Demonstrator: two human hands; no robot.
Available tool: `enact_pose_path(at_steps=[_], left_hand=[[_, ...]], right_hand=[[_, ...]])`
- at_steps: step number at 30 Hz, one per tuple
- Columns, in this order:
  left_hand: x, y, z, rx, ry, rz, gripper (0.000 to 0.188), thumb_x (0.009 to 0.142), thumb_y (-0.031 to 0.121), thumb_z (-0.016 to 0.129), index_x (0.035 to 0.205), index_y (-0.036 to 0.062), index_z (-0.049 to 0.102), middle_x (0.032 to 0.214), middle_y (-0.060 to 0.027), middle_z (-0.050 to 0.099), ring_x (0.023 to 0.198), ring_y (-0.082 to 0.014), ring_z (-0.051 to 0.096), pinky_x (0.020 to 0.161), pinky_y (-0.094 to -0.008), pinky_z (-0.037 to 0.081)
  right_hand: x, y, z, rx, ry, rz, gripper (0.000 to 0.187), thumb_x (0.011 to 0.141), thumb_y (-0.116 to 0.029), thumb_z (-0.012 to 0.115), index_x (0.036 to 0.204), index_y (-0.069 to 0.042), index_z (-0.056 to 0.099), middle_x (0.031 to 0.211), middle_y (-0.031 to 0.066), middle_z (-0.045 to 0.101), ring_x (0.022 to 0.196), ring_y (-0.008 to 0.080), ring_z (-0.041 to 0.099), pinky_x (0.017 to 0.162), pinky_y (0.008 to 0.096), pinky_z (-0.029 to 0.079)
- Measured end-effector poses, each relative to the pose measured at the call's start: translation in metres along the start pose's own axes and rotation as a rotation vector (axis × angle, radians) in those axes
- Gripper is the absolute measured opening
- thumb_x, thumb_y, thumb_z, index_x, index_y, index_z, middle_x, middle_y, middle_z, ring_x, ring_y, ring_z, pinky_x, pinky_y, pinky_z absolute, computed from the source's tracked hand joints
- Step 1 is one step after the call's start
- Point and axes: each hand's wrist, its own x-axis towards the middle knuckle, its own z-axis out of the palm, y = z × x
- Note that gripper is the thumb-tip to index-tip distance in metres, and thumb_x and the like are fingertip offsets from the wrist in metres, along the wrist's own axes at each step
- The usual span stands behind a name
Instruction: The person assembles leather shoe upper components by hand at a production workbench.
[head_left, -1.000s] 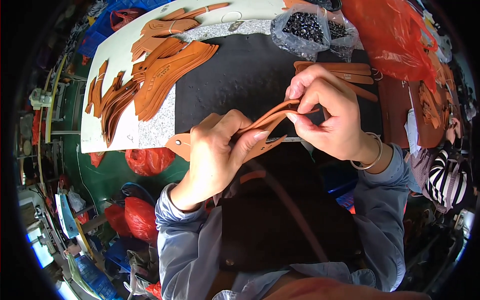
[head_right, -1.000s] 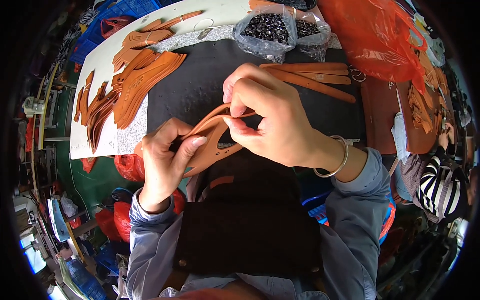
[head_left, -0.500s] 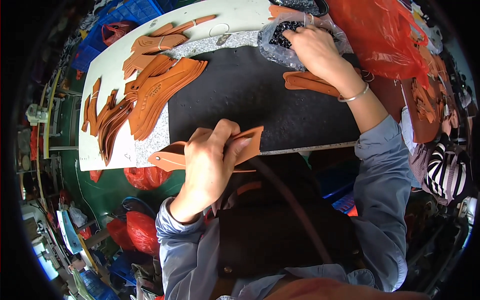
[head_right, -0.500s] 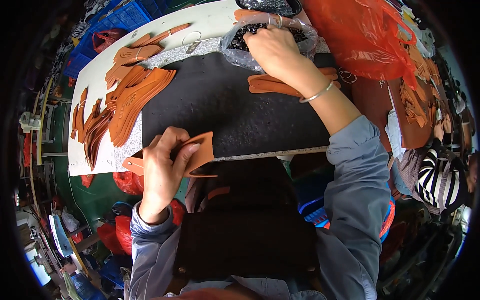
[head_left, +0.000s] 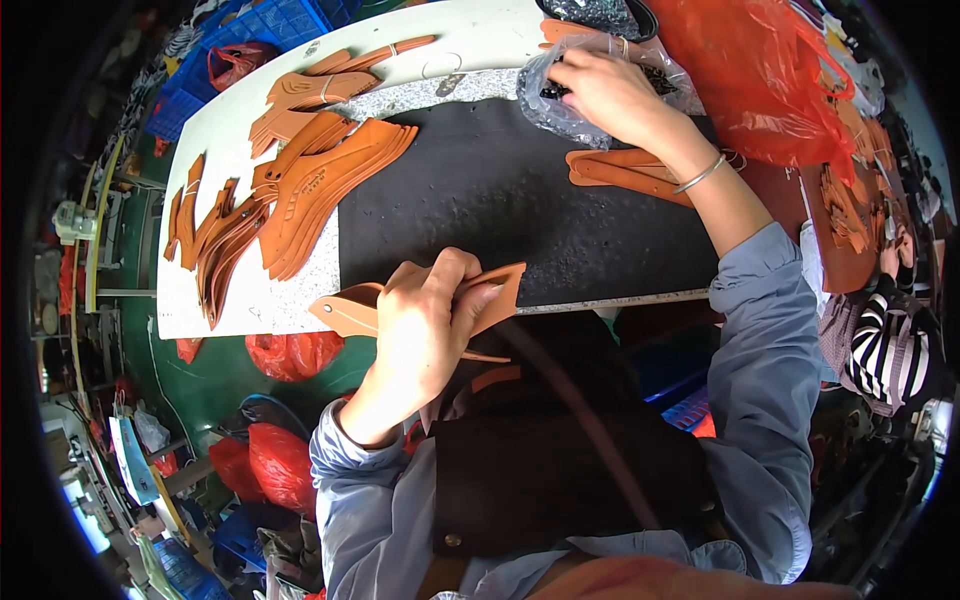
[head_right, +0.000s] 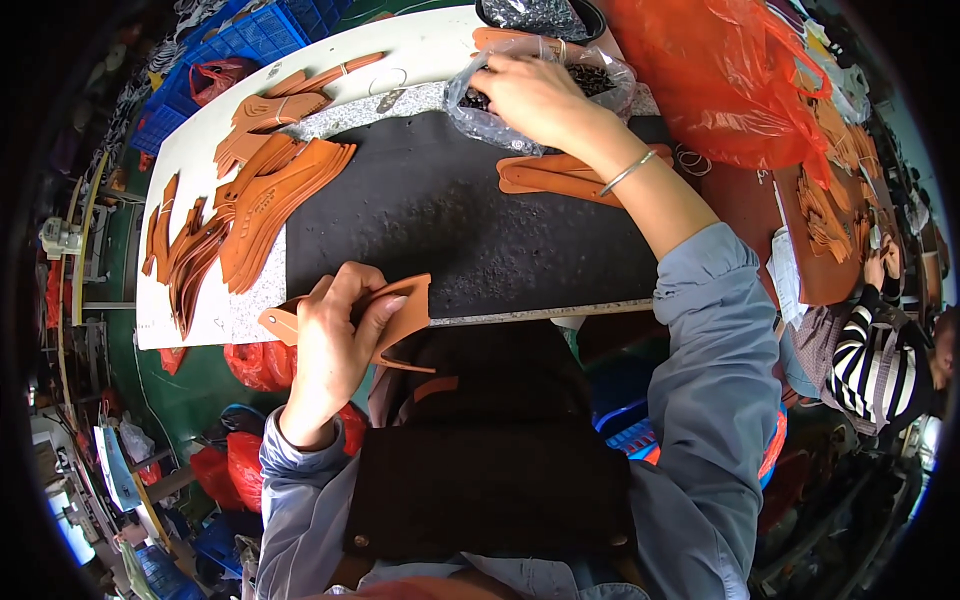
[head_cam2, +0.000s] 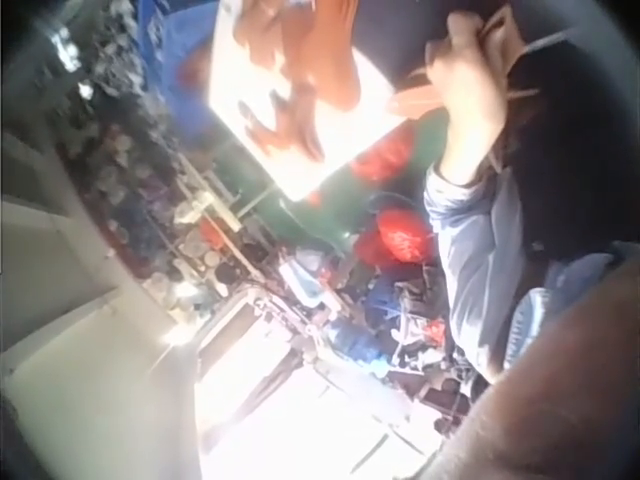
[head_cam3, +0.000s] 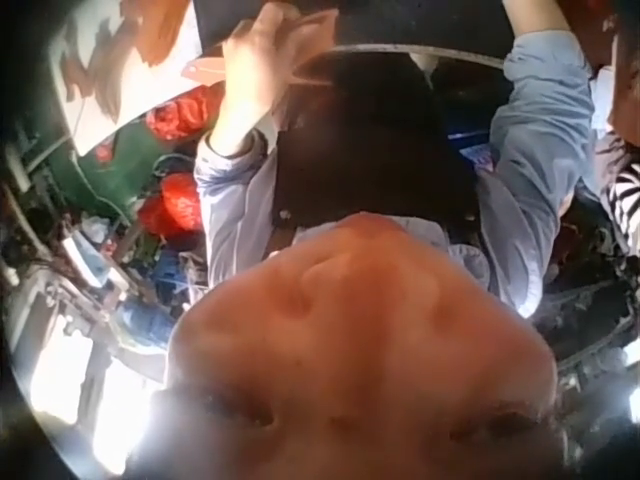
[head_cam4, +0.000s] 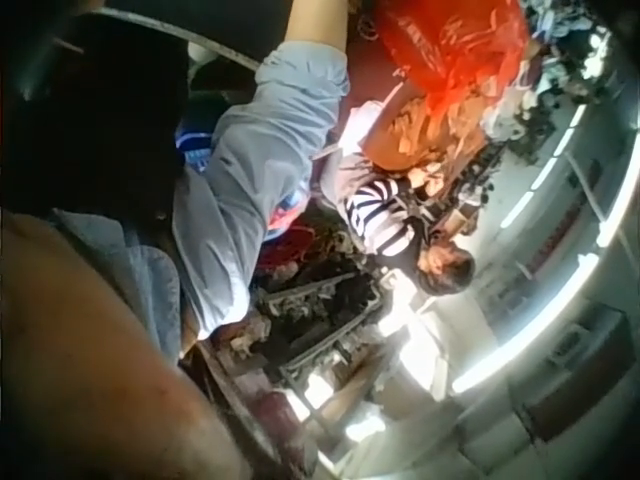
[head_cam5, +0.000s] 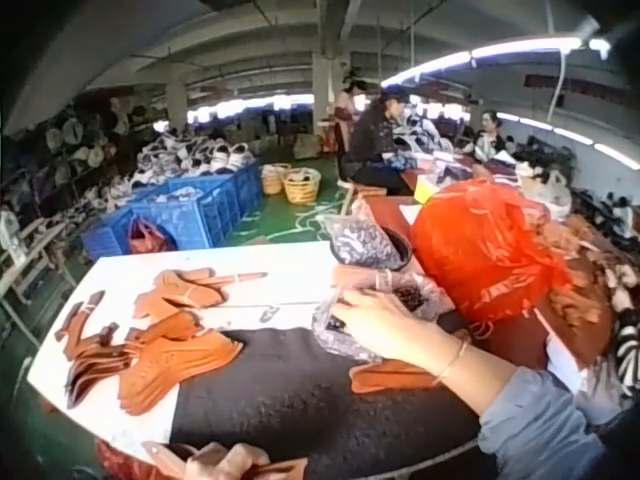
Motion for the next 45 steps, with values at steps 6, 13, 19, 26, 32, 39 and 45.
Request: enact_pose_path(at_steps=[6,13,19,26,32,39,45], left_hand=[[-0.004,0.003,0.000,-0.014,-0.011,0.037,0.020,0.070,0.008,0.070,0.080,0.0051,0.053,0.059,-0.0072,0.057,0.052,-0.0231,0.050,0.057,-0.0315,0.042],[-0.005,0.003,0.000,-0.039,0.040,0.093,0.019,0.070,0.008,0.070,0.078,0.0053,0.053,0.064,-0.0066,0.056,0.054,-0.0231,0.050,0.056,-0.0311,0.042],[-0.002,0.005,0.003,-0.070,0.088,0.175,0.021,0.066,0.007,0.071,0.075,0.0044,0.053,0.072,-0.0056,0.054,0.058,-0.0217,0.051,0.054,-0.0304,0.041],[0.006,0.002,0.004,-0.056,0.230,0.489,0.024,0.063,0.012,0.073,0.078,0.0050,0.057,0.073,-0.0053,0.056,0.060,-0.0209,0.051,0.053,-0.0306,0.039],[-0.001,0.006,0.001,-0.109,0.268,0.539,0.029,0.062,0.011,0.076,0.080,0.0023,0.056,0.074,-0.0079,0.056,0.061,-0.0204,0.052,0.051,-0.0290,0.042],[-0.002,0.009,-0.006,-0.244,0.201,0.416,0.026,0.064,0.009,0.076,0.078,0.0011,0.056,0.072,-0.0080,0.057,0.060,-0.0194,0.053,0.053,-0.0285,0.043],[-0.007,0.012,-0.011,-0.407,0.077,0.390,0.024,0.064,0.009,0.076,0.076,0.0011,0.056,0.071,-0.0073,0.058,0.064,-0.0215,0.056,0.057,-0.0296,0.044]], right_hand=[[0.009,0.013,0.005,-0.123,0.041,0.005,0.013,0.080,-0.009,0.056,0.089,-0.003,0.062,0.083,0.0120,0.063,0.077,0.0283,0.061,0.070,0.0382,0.049],[0.001,0.007,-0.001,0.256,0.406,0.082,0.017,0.082,-0.007,0.053,0.097,-0.005,0.062,0.088,0.0099,0.063,0.076,0.0285,0.061,0.067,0.0364,0.050],[-0.004,0.015,-0.010,-0.064,0.353,0.114,0.018,0.080,-0.006,0.055,0.096,-0.004,0.063,0.084,0.0068,0.061,0.071,0.0282,0.059,0.063,0.0376,0.047],[-0.031,-0.085,-0.053,1.034,-0.128,0.114,0.017,0.083,-0.015,0.058,0.081,0.002,0.063,0.065,0.0146,0.060,0.058,0.0210,0.060,0.055,0.0296,0.045],[-0.049,-0.119,-0.069,1.293,-0.340,0.063,0.019,0.086,-0.011,0.053,0.081,0.006,0.058,0.068,0.0168,0.058,0.057,0.0237,0.056,0.054,0.0300,0.043],[-0.054,-0.126,-0.073,1.180,-0.175,-0.039,0.016,0.086,-0.008,0.051,0.078,0.005,0.056,0.069,0.0145,0.054,0.061,0.0278,0.054,0.054,0.0312,0.042],[-0.062,-0.132,-0.085,1.193,-0.221,0.001,0.014,0.084,-0.006,0.053,0.073,0.004,0.052,0.062,0.0114,0.047,0.052,0.0218,0.047,0.050,0.0286,0.038]])
